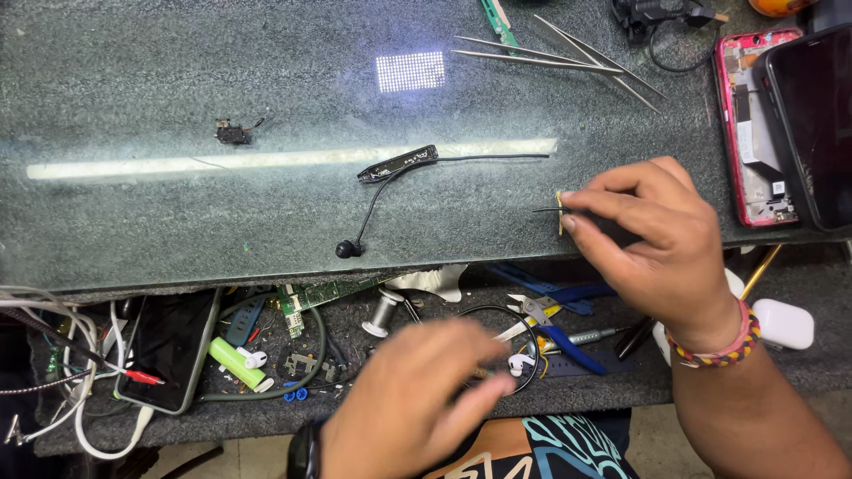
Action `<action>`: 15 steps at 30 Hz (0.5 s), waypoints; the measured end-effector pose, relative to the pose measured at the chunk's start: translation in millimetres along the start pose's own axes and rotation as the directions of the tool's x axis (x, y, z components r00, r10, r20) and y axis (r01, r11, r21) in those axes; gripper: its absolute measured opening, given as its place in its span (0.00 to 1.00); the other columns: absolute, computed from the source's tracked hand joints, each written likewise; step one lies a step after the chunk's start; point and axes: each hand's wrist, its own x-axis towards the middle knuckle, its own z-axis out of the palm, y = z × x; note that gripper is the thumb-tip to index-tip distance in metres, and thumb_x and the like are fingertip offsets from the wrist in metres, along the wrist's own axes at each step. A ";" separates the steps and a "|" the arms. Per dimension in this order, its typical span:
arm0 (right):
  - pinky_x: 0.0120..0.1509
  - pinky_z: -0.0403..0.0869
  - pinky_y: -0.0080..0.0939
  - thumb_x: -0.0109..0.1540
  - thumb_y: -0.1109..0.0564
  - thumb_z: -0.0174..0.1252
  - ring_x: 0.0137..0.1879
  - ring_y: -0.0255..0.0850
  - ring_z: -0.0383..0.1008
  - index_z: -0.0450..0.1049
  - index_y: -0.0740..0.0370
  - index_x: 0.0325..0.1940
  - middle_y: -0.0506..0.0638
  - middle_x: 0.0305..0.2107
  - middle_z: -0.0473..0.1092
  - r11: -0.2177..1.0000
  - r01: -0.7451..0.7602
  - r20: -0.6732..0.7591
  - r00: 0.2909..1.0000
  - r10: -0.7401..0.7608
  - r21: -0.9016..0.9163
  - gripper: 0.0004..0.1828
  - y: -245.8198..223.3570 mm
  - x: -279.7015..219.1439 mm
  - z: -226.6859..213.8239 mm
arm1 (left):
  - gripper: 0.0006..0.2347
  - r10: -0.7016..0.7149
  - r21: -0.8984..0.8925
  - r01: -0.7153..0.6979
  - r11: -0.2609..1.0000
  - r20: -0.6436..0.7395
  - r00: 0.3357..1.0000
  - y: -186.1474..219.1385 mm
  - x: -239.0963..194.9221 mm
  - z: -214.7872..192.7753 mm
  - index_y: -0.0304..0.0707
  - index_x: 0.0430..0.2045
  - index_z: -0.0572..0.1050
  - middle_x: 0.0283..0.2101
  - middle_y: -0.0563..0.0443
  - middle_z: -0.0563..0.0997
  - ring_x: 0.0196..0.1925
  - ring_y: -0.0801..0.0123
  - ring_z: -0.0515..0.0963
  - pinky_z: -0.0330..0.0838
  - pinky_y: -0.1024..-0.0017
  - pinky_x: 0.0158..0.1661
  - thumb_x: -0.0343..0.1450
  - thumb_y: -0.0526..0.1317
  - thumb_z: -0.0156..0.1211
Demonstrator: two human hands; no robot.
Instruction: The person strips the insulation from a black wire using a utility knife and wire cutters. They then use tweezers to adjust the exposed internal wires of the cable.
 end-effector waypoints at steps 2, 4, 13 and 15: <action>0.50 0.70 0.39 0.58 0.63 0.71 0.45 0.44 0.73 0.82 0.60 0.45 0.52 0.40 0.76 1.000 -0.015 0.012 1.000 0.016 -0.019 0.12 1.4 -0.2 1.1 | 0.13 -0.054 0.048 0.047 0.998 0.161 0.986 -7.0 -27.9 11.7 0.35 0.45 0.78 0.46 0.49 0.80 0.48 0.60 0.80 0.73 0.63 0.50 0.72 0.42 0.68; 0.52 0.70 0.40 0.58 0.63 0.70 0.46 0.45 0.73 0.82 0.60 0.45 0.52 0.40 0.76 1.000 -0.023 0.017 1.000 0.023 -0.021 0.11 2.5 -1.0 2.1 | 0.14 -0.089 0.141 0.062 0.988 0.191 0.978 -14.8 -57.7 23.9 0.36 0.45 0.79 0.46 0.48 0.80 0.49 0.59 0.79 0.71 0.60 0.50 0.70 0.43 0.68; 0.56 0.71 0.39 0.62 0.65 0.68 0.48 0.44 0.76 0.80 0.62 0.49 0.52 0.43 0.77 1.000 0.011 0.005 1.000 -0.011 0.002 0.12 -1.1 0.8 2.0 | 0.17 -0.088 0.425 0.111 0.898 -0.073 0.993 -39.6 -126.2 41.2 0.39 0.47 0.80 0.48 0.49 0.80 0.49 0.57 0.78 0.70 0.54 0.51 0.64 0.41 0.68; 0.58 0.71 0.39 0.62 0.66 0.67 0.50 0.45 0.77 0.79 0.63 0.51 0.53 0.43 0.77 1.000 0.006 -0.017 1.000 -0.006 0.001 0.12 -4.0 1.3 -0.6 | 0.17 -0.059 0.406 0.072 0.911 -0.045 0.997 -42.5 -125.5 37.5 0.37 0.48 0.80 0.49 0.49 0.80 0.49 0.56 0.79 0.70 0.53 0.51 0.64 0.39 0.66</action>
